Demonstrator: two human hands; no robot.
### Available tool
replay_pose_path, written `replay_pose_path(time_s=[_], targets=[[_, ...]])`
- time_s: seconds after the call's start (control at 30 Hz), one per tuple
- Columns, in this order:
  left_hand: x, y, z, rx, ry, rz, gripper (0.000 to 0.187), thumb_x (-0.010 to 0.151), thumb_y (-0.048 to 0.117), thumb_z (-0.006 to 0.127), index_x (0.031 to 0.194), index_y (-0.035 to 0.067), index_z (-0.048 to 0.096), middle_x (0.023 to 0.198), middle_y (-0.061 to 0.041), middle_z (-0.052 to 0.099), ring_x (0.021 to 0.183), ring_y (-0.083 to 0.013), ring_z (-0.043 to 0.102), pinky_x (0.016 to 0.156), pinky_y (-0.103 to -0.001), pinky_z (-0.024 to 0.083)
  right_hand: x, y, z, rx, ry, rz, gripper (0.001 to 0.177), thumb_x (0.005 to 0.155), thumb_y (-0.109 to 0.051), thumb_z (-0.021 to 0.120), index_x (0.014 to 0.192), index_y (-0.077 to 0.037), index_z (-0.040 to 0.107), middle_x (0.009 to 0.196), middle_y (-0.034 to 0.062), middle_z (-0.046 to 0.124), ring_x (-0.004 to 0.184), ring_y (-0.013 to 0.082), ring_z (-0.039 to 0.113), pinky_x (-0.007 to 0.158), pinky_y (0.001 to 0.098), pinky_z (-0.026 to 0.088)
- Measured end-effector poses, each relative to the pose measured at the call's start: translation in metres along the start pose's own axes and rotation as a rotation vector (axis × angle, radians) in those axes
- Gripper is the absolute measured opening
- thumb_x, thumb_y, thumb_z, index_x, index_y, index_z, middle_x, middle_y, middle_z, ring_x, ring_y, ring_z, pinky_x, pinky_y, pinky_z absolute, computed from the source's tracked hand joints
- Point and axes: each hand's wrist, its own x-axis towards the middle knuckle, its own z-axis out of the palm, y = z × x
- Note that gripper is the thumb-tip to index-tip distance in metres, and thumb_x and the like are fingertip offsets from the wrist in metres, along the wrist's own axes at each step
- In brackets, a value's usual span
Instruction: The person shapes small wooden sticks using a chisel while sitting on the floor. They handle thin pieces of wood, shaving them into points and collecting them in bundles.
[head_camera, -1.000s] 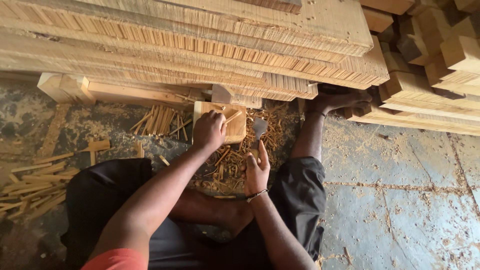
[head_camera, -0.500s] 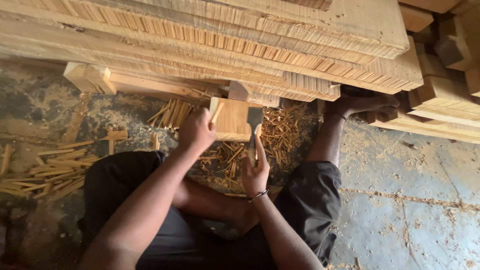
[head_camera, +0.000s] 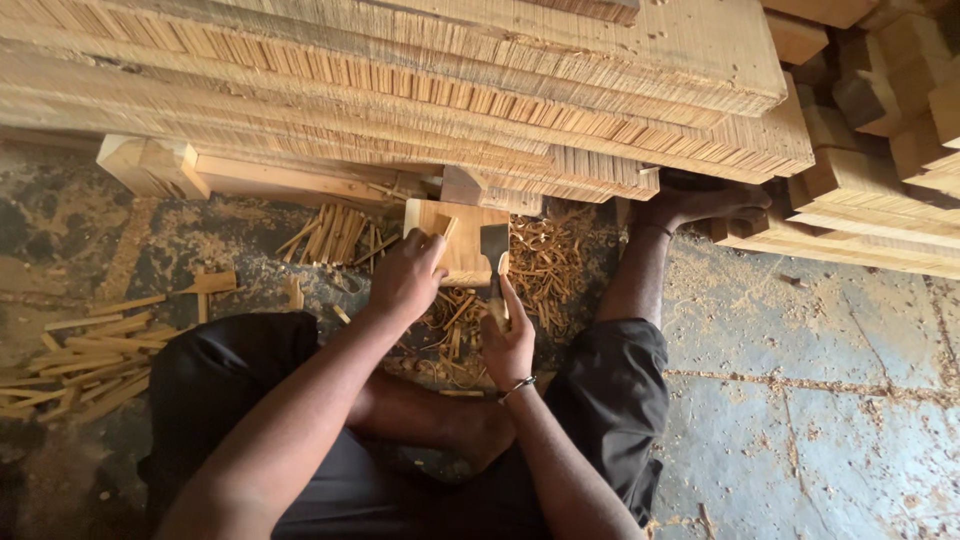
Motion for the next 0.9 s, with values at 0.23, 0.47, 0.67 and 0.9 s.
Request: replay_pose_path(time_s=[0.23, 0.47, 0.67, 0.9], targets=[[-0.003, -0.013, 0.007, 0.026, -0.067, 0.057, 0.009, 0.094, 0.001, 0.067, 0.102, 0.002, 0.07, 0.092, -0.011, 0.069, 0.075, -0.0209, 0.067, 0.067, -0.035, 0.06, 0.0, 0.014, 0.009, 0.009, -0.028, -0.119, 0.061, 0.092, 0.003, 0.063, 0.152, -0.002, 0.05, 0.115, 0.0082, 0.069, 0.086, 0.0082, 0.064, 0.07, 0.0243, 0.054], [-0.005, -0.016, 0.009, 0.077, 0.081, 0.141, 0.023, 0.088, -0.003, 0.06, 0.105, 0.006, 0.071, 0.091, -0.01, 0.069, 0.075, -0.0184, 0.066, 0.061, -0.03, 0.059, 0.001, 0.015, 0.009, 0.125, -0.09, 0.156, 0.062, 0.093, -0.002, 0.062, 0.153, -0.006, 0.047, 0.087, 0.0028, 0.068, 0.059, 0.0049, 0.057, 0.05, 0.0213, 0.049], [-0.003, -0.028, 0.021, 0.145, -0.179, -0.012, 0.021, 0.098, -0.004, 0.058, 0.115, 0.001, 0.069, 0.083, -0.011, 0.068, 0.063, -0.016, 0.064, 0.051, -0.031, 0.059, 0.003, 0.02, 0.011, 0.181, -0.089, 0.181, 0.062, 0.093, -0.002, 0.062, 0.153, -0.005, 0.047, 0.089, 0.002, 0.067, 0.059, 0.0046, 0.056, 0.05, 0.0211, 0.049], [0.0, -0.031, 0.028, 0.145, -0.049, 0.044, 0.017, 0.095, 0.0, 0.062, 0.109, 0.001, 0.071, 0.085, -0.01, 0.07, 0.07, -0.0172, 0.066, 0.06, -0.032, 0.059, 0.0, 0.016, 0.008, 0.354, -0.076, 0.317, 0.064, 0.094, -0.002, 0.061, 0.155, -0.007, 0.043, 0.086, 0.0043, 0.066, 0.055, 0.0058, 0.055, 0.042, 0.0221, 0.042]])
